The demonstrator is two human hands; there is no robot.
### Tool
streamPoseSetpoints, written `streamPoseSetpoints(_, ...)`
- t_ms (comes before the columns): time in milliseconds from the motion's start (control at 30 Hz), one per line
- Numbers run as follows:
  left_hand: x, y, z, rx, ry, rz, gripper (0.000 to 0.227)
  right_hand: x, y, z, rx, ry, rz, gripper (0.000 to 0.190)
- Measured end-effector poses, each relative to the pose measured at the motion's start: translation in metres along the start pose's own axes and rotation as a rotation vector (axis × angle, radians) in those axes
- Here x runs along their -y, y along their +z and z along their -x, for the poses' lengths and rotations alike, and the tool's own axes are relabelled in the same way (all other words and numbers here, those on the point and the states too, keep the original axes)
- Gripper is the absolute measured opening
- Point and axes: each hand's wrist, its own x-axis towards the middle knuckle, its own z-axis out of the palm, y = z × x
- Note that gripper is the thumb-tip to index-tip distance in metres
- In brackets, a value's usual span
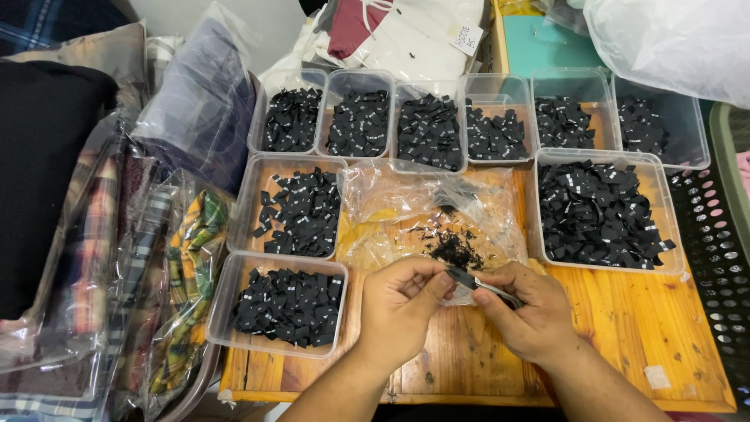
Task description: The person repeatedly picks small black fabric tags from a plastic bag and cuts them with scissors. The cut pieces are placed into clear plastic containers arranged on a wooden table.
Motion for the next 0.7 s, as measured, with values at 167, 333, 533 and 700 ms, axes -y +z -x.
streamPoseSetpoints(167,-0.0019,-0.0023,-0.0007,0.003,-0.027,-0.016,0.005,-0.0012,-0.0001,-0.0005,0.005,-0.026,-0.020,0.024)
streamPoseSetpoints(333,-0.0022,-0.0046,-0.0027,0.011,-0.043,-0.034,0.007,-0.0024,0.0000,-0.0004,0.010,-0.013,-0.033,0.024)
streamPoseSetpoints(533,0.0012,-0.0053,-0.0052,0.007,-0.024,-0.046,0.005,-0.0005,-0.0010,-0.0023,0.021,0.039,0.037,0.026)
streamPoseSetpoints(700,0.0001,-0.0052,-0.0061,-0.002,-0.026,-0.060,0.005,-0.0004,0.0001,-0.0055,0.037,0.045,-0.006,0.021)
